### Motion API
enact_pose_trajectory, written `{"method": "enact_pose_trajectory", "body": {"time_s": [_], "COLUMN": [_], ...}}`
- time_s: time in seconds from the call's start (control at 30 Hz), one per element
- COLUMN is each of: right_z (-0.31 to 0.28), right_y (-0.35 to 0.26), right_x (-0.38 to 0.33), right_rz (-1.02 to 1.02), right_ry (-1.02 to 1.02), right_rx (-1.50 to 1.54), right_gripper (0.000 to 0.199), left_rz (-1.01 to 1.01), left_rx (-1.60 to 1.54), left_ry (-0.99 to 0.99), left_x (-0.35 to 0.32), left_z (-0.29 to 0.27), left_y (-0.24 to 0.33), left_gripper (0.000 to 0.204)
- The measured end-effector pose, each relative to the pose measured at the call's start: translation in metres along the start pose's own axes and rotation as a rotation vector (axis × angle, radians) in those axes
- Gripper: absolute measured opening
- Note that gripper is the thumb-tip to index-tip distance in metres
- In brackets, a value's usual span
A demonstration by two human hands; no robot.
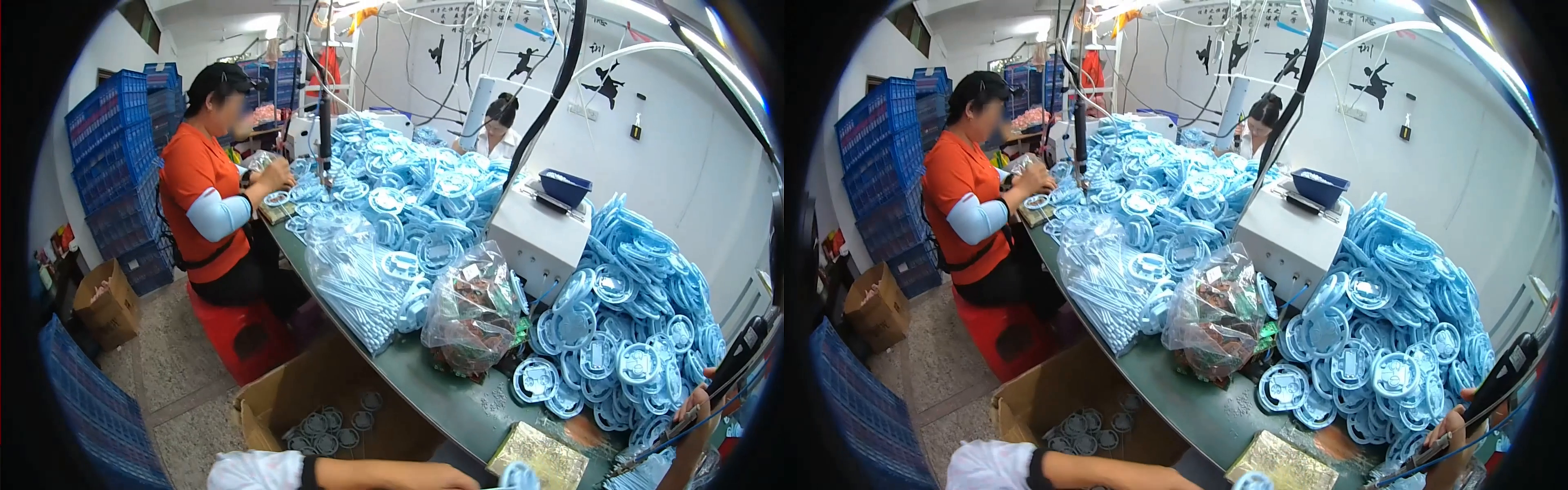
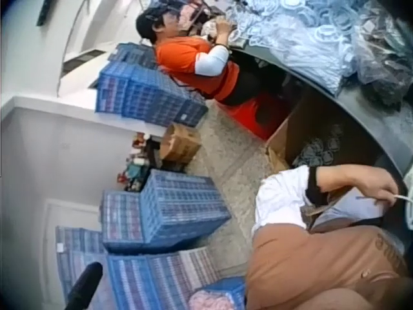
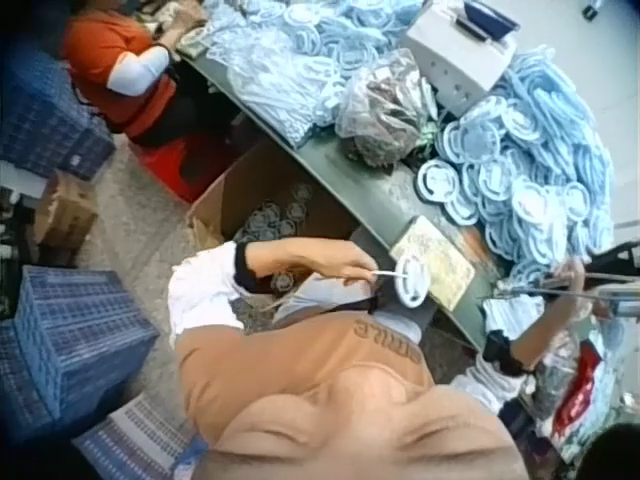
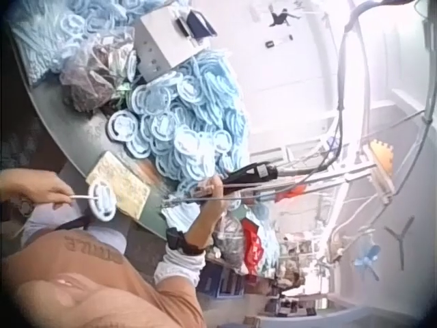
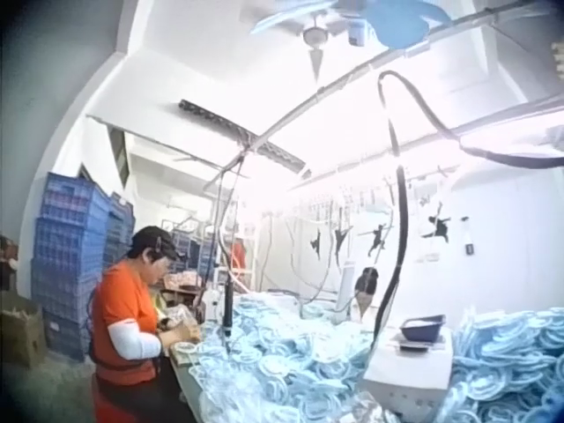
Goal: The recorder is assembling small blue plastic toy steering wheels by attaching circuit boards using a power tool.
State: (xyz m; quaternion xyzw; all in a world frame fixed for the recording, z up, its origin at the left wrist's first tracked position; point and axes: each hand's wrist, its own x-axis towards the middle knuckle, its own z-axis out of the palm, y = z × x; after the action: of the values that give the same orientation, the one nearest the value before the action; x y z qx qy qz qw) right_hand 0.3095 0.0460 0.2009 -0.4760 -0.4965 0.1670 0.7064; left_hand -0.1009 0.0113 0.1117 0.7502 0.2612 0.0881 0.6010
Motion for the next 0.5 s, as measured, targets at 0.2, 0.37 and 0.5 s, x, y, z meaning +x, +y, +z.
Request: {"method": "enact_pose_trajectory", "body": {"time_s": [0.2, 0.37, 0.5], "right_z": [-0.028, -0.022, -0.022], "right_y": [0.005, 0.014, 0.031], "right_x": [0.006, 0.011, 0.016], "right_rz": [0.166, 0.046, -0.029], "right_ry": [-0.062, -0.131, -0.160], "right_rx": [0.014, -0.148, -0.106], "right_gripper": [0.017, 0.012, 0.015], "left_rz": [-0.381, -0.669, -0.897], "left_rx": [0.236, 0.528, 0.700], "left_ry": [0.008, 0.273, 0.585], "left_x": [-0.091, -0.113, -0.115], "left_z": [-0.004, 0.031, 0.044], "left_y": [-0.055, -0.113, -0.170], "left_gripper": [0.025, 0.026, 0.024]}}
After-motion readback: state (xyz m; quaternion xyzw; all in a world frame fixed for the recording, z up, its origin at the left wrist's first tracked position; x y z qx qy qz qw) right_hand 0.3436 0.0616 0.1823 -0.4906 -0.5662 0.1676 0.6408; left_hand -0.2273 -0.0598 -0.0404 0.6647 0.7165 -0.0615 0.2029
